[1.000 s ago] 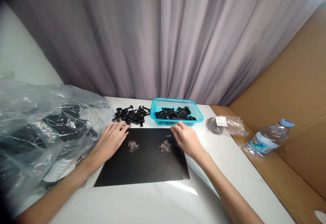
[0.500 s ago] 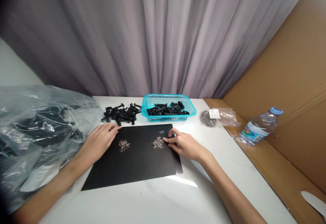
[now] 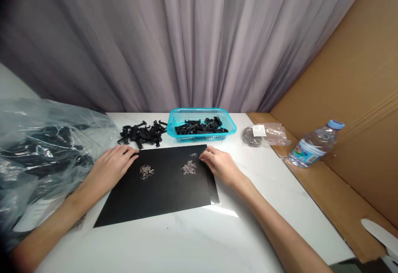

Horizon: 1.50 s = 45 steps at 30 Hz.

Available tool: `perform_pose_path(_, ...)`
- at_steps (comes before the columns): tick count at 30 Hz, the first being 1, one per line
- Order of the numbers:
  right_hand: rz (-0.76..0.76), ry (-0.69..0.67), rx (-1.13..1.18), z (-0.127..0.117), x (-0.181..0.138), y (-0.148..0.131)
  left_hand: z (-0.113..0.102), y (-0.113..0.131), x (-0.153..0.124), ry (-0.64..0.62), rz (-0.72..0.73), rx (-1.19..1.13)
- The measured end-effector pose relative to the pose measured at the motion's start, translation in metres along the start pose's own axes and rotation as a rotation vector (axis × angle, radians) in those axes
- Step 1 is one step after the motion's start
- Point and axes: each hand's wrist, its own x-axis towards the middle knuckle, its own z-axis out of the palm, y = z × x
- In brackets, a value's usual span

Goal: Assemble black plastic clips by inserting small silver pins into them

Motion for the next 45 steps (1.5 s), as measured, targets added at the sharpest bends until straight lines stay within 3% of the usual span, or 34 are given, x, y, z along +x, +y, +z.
perform_pose_path(4,0.013,0.009,0.028,0.004,-0.001,-0.005,-0.018,0.016,0.008,0.074,-0.040,-0.120)
perform_pose_path(8,0.012,0.049,0.080,0.006,-0.002,-0.005,-0.036,0.039,0.012,0.139,-0.225,-0.537)
perform_pose_path(10,0.005,0.062,0.089,0.008,-0.003,-0.004,-0.039,0.050,0.012,0.055,-0.401,-0.843)
perform_pose_path(12,-0.005,0.073,0.086,0.010,-0.003,-0.003,-0.039,0.059,0.013,-0.066,-0.475,-1.077)
perform_pose_path(14,-0.023,0.085,0.082,0.012,-0.004,-0.004,-0.037,0.067,0.014,-0.163,-0.493,-1.218)
perform_pose_path(19,-0.060,0.093,0.183,0.015,-0.004,-0.013,-0.040,0.082,0.015,-0.260,-0.519,-1.404)
perform_pose_path(30,0.295,0.010,0.815,0.016,-0.003,-0.055,-0.035,0.097,0.004,-0.328,-0.592,-1.602)
perform_pose_path(37,0.318,-0.051,0.801,0.023,-0.004,-0.056,-0.035,0.105,-0.002,-0.525,-0.464,-1.600)
perform_pose_path(45,0.279,-0.109,0.689,0.027,-0.007,-0.060,-0.031,0.106,-0.004,-0.521,-0.226,-1.499)
